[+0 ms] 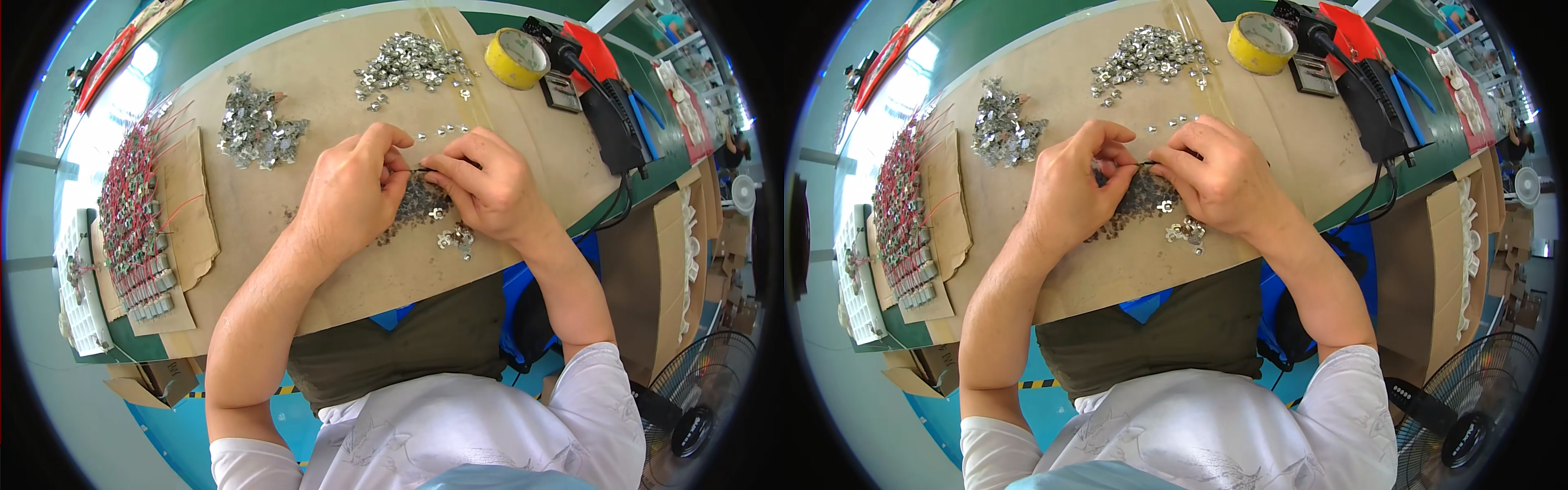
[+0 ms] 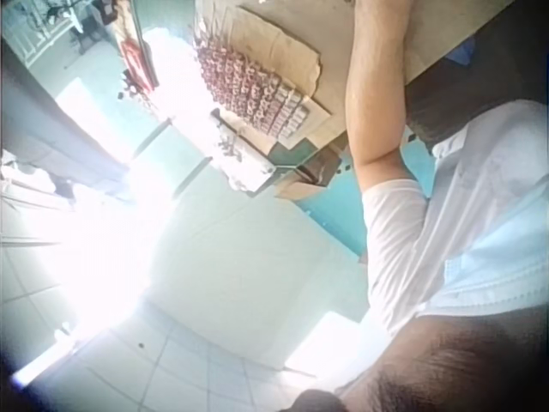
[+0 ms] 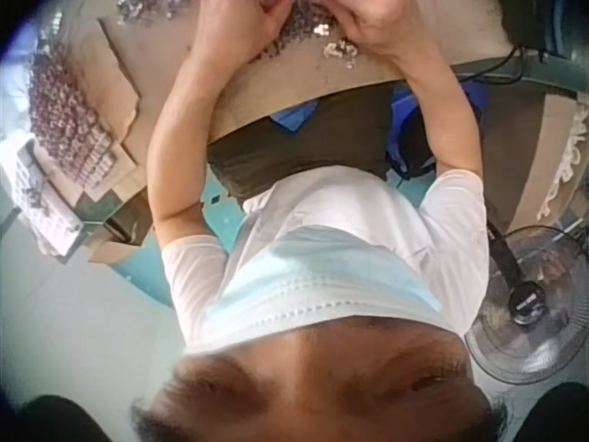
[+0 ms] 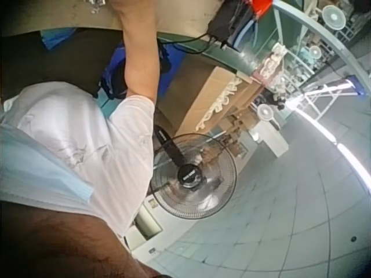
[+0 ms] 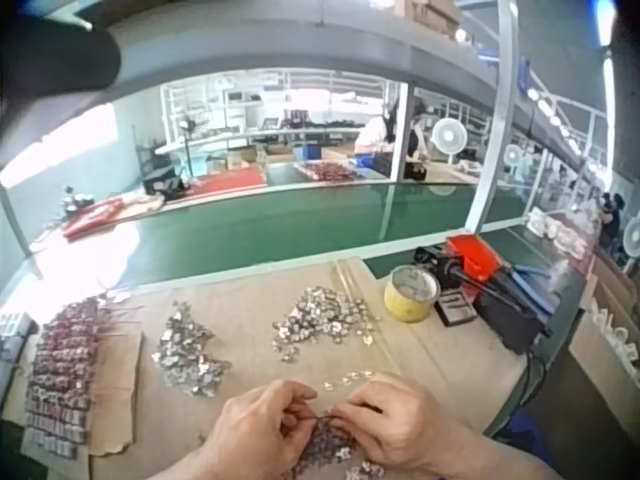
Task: Assembling small metal components onto a wire frame at a factory workbench.
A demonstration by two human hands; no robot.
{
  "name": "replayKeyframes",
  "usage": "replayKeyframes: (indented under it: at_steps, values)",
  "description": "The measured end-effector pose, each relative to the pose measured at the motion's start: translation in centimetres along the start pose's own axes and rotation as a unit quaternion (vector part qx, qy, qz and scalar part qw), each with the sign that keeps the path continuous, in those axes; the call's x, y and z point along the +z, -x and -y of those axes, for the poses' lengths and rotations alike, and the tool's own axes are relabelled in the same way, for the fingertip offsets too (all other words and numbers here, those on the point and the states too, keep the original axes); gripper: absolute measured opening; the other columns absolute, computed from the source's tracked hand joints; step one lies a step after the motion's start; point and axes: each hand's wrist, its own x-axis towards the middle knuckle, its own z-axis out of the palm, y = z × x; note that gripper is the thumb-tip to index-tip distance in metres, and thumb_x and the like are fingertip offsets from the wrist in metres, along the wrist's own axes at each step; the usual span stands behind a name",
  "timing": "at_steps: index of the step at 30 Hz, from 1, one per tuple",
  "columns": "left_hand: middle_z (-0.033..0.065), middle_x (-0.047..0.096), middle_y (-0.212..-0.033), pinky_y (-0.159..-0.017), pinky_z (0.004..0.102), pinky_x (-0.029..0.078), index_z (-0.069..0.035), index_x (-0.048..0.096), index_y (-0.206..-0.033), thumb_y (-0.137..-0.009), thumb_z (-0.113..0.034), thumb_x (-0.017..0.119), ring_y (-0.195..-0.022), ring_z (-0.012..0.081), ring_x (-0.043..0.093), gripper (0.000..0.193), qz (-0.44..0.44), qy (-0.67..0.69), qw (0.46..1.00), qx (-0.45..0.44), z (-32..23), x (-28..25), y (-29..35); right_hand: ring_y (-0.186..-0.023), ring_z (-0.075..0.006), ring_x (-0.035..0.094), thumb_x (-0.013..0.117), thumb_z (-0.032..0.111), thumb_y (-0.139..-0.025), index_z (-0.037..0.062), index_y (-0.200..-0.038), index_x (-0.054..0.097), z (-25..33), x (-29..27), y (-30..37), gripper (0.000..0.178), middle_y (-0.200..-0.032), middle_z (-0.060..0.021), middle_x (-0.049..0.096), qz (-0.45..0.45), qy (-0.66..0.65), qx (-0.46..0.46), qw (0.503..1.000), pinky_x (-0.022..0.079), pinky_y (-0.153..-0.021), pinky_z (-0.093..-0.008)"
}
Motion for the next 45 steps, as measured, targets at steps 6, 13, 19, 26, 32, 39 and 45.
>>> replayKeyframes:
  at_steps: [6, 13, 19, 26, 32, 39, 45]
  values:
    - [0.0132, 0.072, -0.088, -0.074, 0.0430, 0.059, -0.003, 0.064, -0.116, -0.086, 0.003, 0.072, -0.084, 0.0337, 0.072, 0.031, 0.001, -0.014, 0.999, 0.028, 0.3, 0.0, 0.1, -0.079, -0.0264, 0.064, 0.079, 0.006, -0.080, 0.0029, -0.097, 0.077, 0.1, -0.3, -0.2, 0.017, -0.087, -0.0061, 0.065, 0.023, 0.021, -0.013, 0.999, 0.054, -0.066, -0.0386]
    - [0.0109, 0.074, -0.091, -0.076, 0.0353, 0.060, -0.003, 0.065, -0.120, -0.085, 0.002, 0.079, -0.080, 0.0232, 0.073, 0.037, 0.011, -0.033, 0.999, 0.034, 0.4, -0.2, 0.0, -0.083, -0.0261, 0.065, 0.073, 0.010, -0.081, 0.0027, -0.098, 0.075, 0.5, -0.7, -0.5, 0.018, -0.087, -0.0061, 0.061, 0.073, 0.080, -0.035, 0.993, 0.055, -0.067, -0.0391]
    - [0.0111, 0.074, -0.090, -0.075, 0.0355, 0.060, -0.003, 0.067, -0.116, -0.086, 0.001, 0.079, -0.080, 0.0231, 0.073, 0.033, 0.001, -0.034, 0.998, 0.055, 0.8, -0.1, -0.2, -0.083, -0.0261, 0.064, 0.074, 0.009, -0.082, 0.0038, -0.094, 0.074, 1.0, -1.2, -1.4, 0.013, -0.086, -0.0063, 0.060, 0.107, 0.129, -0.062, 0.984, 0.054, -0.067, -0.0397]
    - [0.0116, 0.075, -0.090, -0.075, 0.0357, 0.061, -0.001, 0.068, -0.112, -0.085, -0.003, 0.082, -0.080, 0.0237, 0.074, 0.031, 0.025, -0.027, 0.999, 0.032, 0.8, -0.4, -0.3, -0.083, -0.0260, 0.063, 0.071, 0.009, -0.083, 0.0065, -0.093, 0.072, 0.5, -1.3, -1.6, 0.010, -0.086, -0.0063, 0.058, 0.135, 0.038, 0.007, 0.990, 0.054, -0.067, -0.0393]
    - [0.0119, 0.076, -0.090, -0.074, 0.0359, 0.061, -0.001, 0.069, -0.110, -0.084, -0.006, 0.084, -0.079, 0.0243, 0.074, 0.031, 0.029, -0.028, 0.999, 0.025, 0.8, -0.5, -0.4, -0.087, -0.0273, 0.064, 0.071, 0.007, -0.087, 0.0050, -0.094, 0.072, 0.7, -1.3, -1.5, 0.007, -0.090, -0.0070, 0.061, 0.144, 0.085, -0.040, 0.985, 0.056, -0.069, -0.0395]
    - [0.0115, 0.076, -0.087, -0.071, 0.0354, 0.060, -0.001, 0.069, -0.106, -0.082, -0.008, 0.087, -0.076, 0.0243, 0.074, 0.030, 0.031, -0.029, 0.999, 0.032, 0.9, -0.5, -0.4, -0.083, -0.0323, 0.067, 0.074, 0.008, -0.090, 0.0042, -0.098, 0.071, 0.9, -1.8, -1.2, 0.010, -0.092, -0.0107, 0.065, 0.116, 0.033, 0.054, 0.991, 0.056, -0.069, -0.0413]
    - [0.0122, 0.075, -0.086, -0.072, 0.0346, 0.061, 0.000, 0.069, -0.103, -0.081, -0.009, 0.088, -0.077, 0.0237, 0.075, 0.031, 0.021, -0.025, 0.999, 0.027, 1.1, -0.4, -0.3, -0.078, -0.0346, 0.067, 0.076, 0.007, -0.089, 0.0019, -0.101, 0.071, 1.7, -1.4, -2.0, 0.014, -0.091, -0.0134, 0.065, 0.127, -0.055, 0.107, 0.985, 0.055, -0.068, -0.0426]
